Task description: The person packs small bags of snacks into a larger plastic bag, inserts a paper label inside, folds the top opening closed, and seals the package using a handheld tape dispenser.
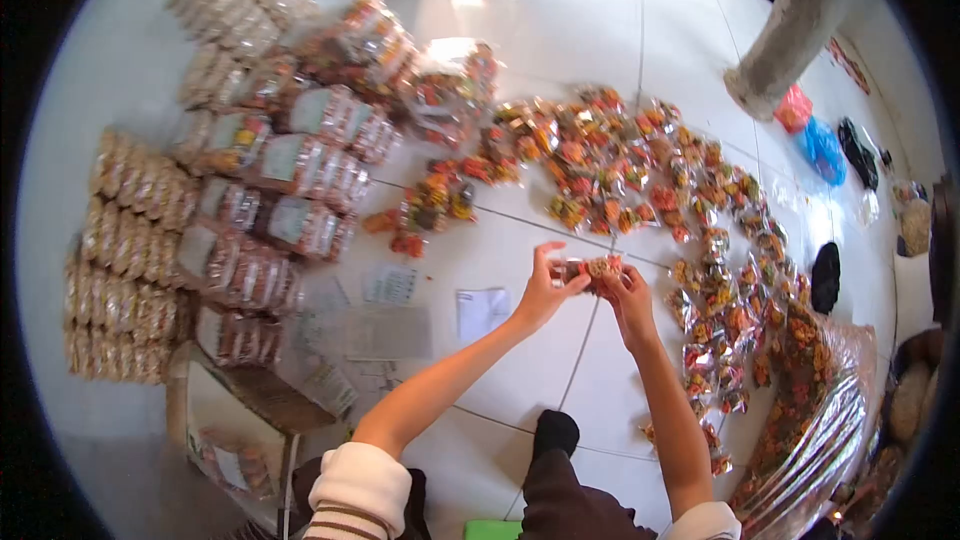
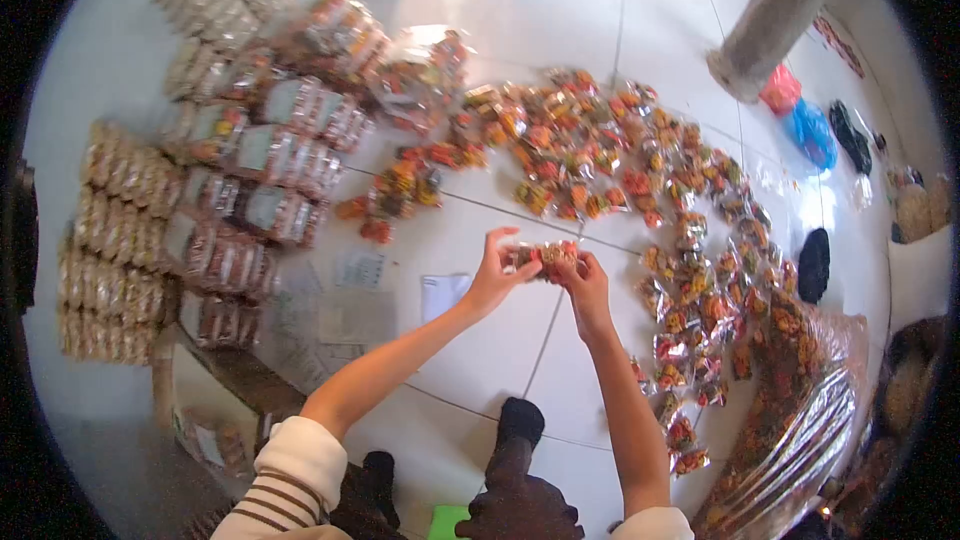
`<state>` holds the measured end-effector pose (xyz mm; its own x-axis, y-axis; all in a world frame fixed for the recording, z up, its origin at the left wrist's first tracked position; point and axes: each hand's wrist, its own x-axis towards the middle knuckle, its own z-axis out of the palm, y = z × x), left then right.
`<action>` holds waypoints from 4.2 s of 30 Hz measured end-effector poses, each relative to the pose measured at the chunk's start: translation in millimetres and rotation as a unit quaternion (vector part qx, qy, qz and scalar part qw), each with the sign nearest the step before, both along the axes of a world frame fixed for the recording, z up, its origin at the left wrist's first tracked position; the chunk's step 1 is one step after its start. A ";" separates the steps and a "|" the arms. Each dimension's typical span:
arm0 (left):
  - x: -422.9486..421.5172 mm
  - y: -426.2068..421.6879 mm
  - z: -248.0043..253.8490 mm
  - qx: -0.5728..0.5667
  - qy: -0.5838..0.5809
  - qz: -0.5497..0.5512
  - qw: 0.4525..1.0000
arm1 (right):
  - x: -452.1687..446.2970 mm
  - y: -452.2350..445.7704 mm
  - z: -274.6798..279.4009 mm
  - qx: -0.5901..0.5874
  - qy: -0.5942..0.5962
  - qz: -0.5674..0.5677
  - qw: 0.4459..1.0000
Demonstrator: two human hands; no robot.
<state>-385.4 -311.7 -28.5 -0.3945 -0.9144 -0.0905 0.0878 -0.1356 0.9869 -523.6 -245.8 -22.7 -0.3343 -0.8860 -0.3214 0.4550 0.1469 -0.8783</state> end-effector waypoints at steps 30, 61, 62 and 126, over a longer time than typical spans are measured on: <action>482.6 363.3 124.0 -0.111 -0.069 0.633 0.763 | 490.7 203.2 134.8 -0.032 -0.183 0.380 0.906; 542.1 319.6 147.2 -0.177 -0.254 0.775 0.550 | 582.2 129.5 213.0 -0.469 0.580 0.524 0.411; 555.8 320.7 169.0 -0.145 -0.217 0.763 0.592 | 581.6 131.9 244.8 -0.457 0.572 0.531 0.426; 640.3 353.3 127.6 -0.048 -0.216 0.386 0.896 | 696.3 128.1 241.6 -0.486 0.532 0.687 0.092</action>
<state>254.9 41.6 99.2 0.4116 -0.9113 0.0115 -0.2736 -0.1115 0.9554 172.7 -117.8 218.9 0.9240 0.2367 -0.3003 0.1743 -0.9598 -0.2201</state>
